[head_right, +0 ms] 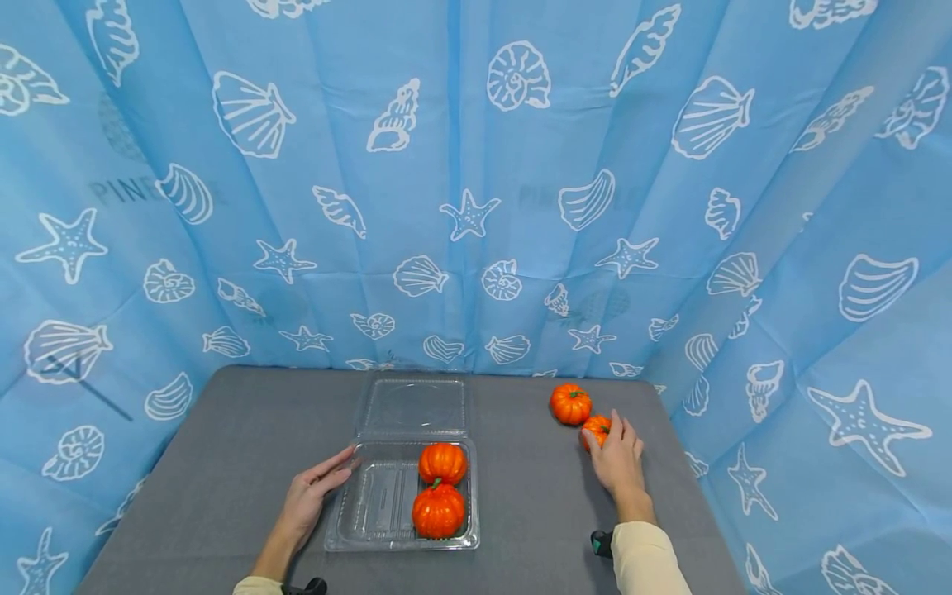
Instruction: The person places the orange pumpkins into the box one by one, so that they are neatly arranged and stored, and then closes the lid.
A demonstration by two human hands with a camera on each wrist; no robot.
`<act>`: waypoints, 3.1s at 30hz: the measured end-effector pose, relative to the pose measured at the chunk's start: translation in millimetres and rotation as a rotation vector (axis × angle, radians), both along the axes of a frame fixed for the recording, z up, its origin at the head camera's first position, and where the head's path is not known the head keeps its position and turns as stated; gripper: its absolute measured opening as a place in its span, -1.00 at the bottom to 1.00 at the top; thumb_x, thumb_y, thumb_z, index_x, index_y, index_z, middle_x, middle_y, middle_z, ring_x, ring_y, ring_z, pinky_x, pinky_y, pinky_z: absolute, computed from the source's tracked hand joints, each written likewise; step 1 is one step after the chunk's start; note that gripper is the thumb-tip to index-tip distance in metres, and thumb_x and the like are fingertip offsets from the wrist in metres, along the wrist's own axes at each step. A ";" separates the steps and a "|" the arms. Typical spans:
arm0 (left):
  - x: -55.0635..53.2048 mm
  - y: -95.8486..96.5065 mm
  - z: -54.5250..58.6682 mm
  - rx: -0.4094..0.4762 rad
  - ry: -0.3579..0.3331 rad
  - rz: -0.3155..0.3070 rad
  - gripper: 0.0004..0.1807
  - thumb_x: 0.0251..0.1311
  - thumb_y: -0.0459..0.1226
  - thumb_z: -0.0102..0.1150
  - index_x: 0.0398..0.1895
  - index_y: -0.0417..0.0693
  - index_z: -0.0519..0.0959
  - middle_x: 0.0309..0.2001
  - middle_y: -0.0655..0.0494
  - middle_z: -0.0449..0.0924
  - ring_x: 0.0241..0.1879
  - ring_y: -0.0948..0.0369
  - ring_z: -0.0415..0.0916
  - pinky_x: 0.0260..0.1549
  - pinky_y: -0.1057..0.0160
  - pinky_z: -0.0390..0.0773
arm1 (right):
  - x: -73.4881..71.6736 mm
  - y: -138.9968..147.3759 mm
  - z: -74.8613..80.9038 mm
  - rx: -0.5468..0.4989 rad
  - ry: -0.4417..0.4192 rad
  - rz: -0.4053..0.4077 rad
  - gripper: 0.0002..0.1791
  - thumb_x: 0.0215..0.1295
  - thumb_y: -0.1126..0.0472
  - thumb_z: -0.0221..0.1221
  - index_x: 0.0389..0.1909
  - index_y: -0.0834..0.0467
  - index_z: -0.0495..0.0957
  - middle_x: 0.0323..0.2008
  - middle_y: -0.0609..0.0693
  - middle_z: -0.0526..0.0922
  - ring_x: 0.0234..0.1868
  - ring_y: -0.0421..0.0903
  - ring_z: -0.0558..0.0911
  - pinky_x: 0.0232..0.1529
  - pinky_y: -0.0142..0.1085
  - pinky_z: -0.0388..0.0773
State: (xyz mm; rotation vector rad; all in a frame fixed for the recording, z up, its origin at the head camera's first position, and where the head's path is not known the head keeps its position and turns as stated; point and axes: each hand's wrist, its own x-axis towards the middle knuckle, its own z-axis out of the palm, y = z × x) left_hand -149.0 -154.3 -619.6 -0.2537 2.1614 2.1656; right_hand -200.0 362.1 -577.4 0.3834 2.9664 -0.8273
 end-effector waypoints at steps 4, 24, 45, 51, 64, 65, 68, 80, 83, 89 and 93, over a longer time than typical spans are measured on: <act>-0.9 0.1 -2.0 -0.016 -0.008 0.008 -0.54 0.30 -0.26 0.32 0.28 -0.01 0.62 0.30 0.08 0.61 0.18 0.24 0.67 0.05 0.58 0.51 | 0.3 4.1 -2.4 -0.014 -0.012 0.018 -0.17 0.63 -0.10 -0.16 0.59 0.39 -0.15 0.51 0.56 -0.11 0.47 0.56 -0.07 0.48 0.34 -0.04; -2.6 -0.3 -8.5 -0.033 -0.010 0.011 -0.53 0.29 -0.22 0.34 0.28 0.02 0.62 0.29 0.10 0.62 0.09 0.43 0.67 0.05 0.59 0.51 | 5.1 -7.0 -5.4 -0.100 0.045 -0.131 -0.21 0.53 -0.06 0.07 0.54 0.25 0.00 0.37 0.52 0.05 0.20 0.50 0.37 0.25 0.32 0.34; -1.9 1.8 -7.9 -0.037 0.012 0.035 -0.53 0.27 -0.24 0.35 0.26 -0.01 0.63 0.27 0.05 0.63 0.09 0.37 0.69 0.01 0.58 0.53 | 16.1 -8.8 -13.0 -0.202 0.114 -0.221 0.03 0.43 -0.31 0.09 0.55 0.31 -0.08 0.33 0.53 0.08 0.20 0.41 0.31 0.28 0.31 0.31; -2.0 1.0 -7.4 -0.032 0.007 0.026 -0.53 0.28 -0.23 0.35 0.27 0.00 0.62 0.28 0.05 0.63 0.11 0.36 0.68 0.03 0.59 0.52 | 16.8 -14.5 -5.8 -0.238 0.110 -0.199 0.00 0.48 -0.33 -0.03 0.59 0.26 -0.15 0.36 0.49 -0.01 0.24 0.42 0.29 0.34 0.33 0.26; -1.2 1.2 -3.8 -0.021 -0.010 0.012 -0.52 0.29 -0.23 0.34 0.29 -0.01 0.60 0.31 0.07 0.60 0.20 0.24 0.65 0.05 0.61 0.49 | 13.7 -20.9 8.0 -0.235 0.203 -0.112 -0.33 0.66 -0.15 -0.36 0.56 0.18 0.08 0.40 0.43 0.06 0.37 0.36 0.21 0.43 0.27 0.16; -1.2 1.0 -3.9 -0.018 -0.009 0.011 -0.52 0.29 -0.23 0.34 0.29 -0.02 0.60 0.31 0.07 0.60 0.20 0.24 0.65 0.05 0.61 0.49 | 13.3 -22.3 9.5 -0.236 0.223 -0.103 -0.37 0.67 -0.12 -0.34 0.55 0.17 0.12 0.40 0.43 0.09 0.38 0.35 0.20 0.42 0.26 0.16; -2.0 0.6 -4.6 -0.020 -0.010 0.009 -0.52 0.29 -0.24 0.34 0.29 -0.01 0.61 0.31 0.08 0.60 0.20 0.24 0.65 0.05 0.60 0.50 | 12.4 -29.1 17.6 -0.243 0.231 -0.083 -0.41 0.67 -0.10 -0.30 0.53 0.12 0.18 0.39 0.41 0.11 0.38 0.34 0.22 0.40 0.25 0.19; -3.0 0.1 -5.7 -0.050 -0.012 0.025 -0.55 0.30 -0.24 0.33 0.27 0.03 0.63 0.28 0.10 0.63 0.18 0.26 0.66 0.04 0.59 0.52 | 4.8 -59.6 41.1 -0.243 0.318 0.001 -0.38 0.56 0.09 0.02 0.53 0.17 0.16 0.33 0.39 0.25 0.23 0.33 0.39 0.25 0.25 0.39; -2.8 0.8 -6.9 -0.048 0.001 0.028 -0.53 0.28 -0.24 0.34 0.27 -0.01 0.62 0.28 0.05 0.63 0.14 0.29 0.68 0.02 0.60 0.53 | 4.6 -67.4 47.7 -0.256 0.349 0.002 -0.33 0.50 0.10 0.11 0.51 0.22 0.16 0.32 0.38 0.29 0.22 0.32 0.42 0.24 0.23 0.42; -2.5 0.8 -7.0 -0.034 -0.020 0.033 -0.54 0.28 -0.24 0.34 0.27 0.05 0.63 0.27 0.10 0.64 0.13 0.34 0.68 0.02 0.60 0.52 | 3.2 -79.9 61.6 -0.254 0.406 0.045 -0.33 0.42 0.12 0.23 0.44 0.25 0.26 0.25 0.33 0.37 0.16 0.26 0.46 0.19 0.16 0.47; -2.5 0.0 -7.6 -0.039 -0.025 0.021 -0.54 0.30 -0.22 0.33 0.29 0.06 0.61 0.28 0.10 0.63 0.15 0.33 0.67 0.04 0.60 0.50 | 3.9 -89.1 70.0 -0.246 0.427 0.078 -0.33 0.37 0.14 0.28 0.41 0.24 0.30 0.23 0.31 0.39 0.15 0.24 0.48 0.18 0.14 0.50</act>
